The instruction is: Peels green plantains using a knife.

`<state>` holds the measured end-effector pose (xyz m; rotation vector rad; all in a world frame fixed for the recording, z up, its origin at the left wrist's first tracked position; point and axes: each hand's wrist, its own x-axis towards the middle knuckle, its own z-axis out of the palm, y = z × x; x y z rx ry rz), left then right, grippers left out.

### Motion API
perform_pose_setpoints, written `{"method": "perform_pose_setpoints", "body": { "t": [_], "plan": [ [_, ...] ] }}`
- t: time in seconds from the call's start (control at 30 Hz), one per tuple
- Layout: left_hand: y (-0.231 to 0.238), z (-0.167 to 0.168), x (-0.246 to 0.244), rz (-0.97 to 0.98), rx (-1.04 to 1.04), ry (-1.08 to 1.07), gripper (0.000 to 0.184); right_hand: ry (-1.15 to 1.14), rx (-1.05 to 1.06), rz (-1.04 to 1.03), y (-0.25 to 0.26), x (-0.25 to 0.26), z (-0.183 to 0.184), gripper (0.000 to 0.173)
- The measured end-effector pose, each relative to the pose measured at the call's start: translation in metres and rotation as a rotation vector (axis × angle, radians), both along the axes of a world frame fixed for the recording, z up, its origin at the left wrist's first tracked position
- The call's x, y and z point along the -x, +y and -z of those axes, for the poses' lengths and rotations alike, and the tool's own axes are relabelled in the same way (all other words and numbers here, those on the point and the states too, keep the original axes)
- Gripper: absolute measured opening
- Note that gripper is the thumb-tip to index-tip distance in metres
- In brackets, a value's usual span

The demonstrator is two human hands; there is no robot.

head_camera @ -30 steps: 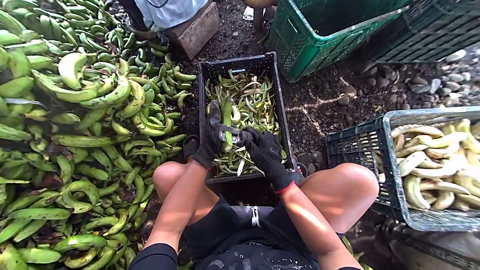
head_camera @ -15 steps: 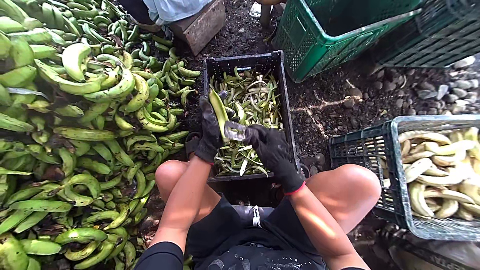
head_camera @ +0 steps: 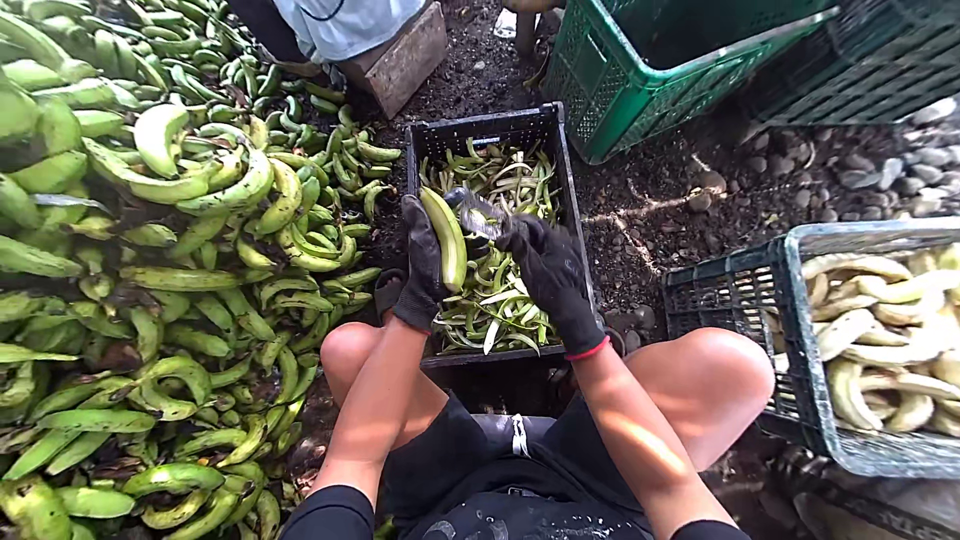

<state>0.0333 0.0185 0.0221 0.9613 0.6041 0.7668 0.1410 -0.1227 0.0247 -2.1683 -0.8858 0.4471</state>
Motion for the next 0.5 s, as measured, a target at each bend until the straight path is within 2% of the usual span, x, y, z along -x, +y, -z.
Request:
{"method": "perform_pose_setpoints", "body": {
  "t": [0.07,0.17,0.23,0.33,0.4,0.43,0.5],
  "plan": [
    [0.008,0.015,-0.003,-0.118,-0.090,-0.006,0.062,-0.023,0.007,-0.064,-0.018,0.025,0.009,0.052],
    [0.018,0.027,0.001,-0.275,-0.108,0.123,0.063,-0.089,0.117,-0.064,-0.024,0.047,0.021,0.050],
    [0.008,0.016,0.000,-0.234,-0.111,0.178,0.057,-0.064,0.134,-0.046,-0.018,0.041,0.025,0.049],
    [-0.009,0.009,0.004,0.184,-0.142,0.258,0.041,0.006,0.211,-0.010,0.015,0.001,0.019,0.054],
    [-0.011,0.008,0.011,0.419,-0.213,0.416,0.050,0.024,0.218,0.008,0.028,-0.024,0.018,0.057],
    [-0.011,0.006,0.011,0.431,-0.196,0.437,0.052,0.051,0.210,0.021,0.029,-0.031,0.017,0.057],
    [-0.011,0.008,0.005,0.216,-0.103,0.319,0.053,0.101,0.178,0.036,0.024,-0.030,0.011,0.059]
  ]
}}
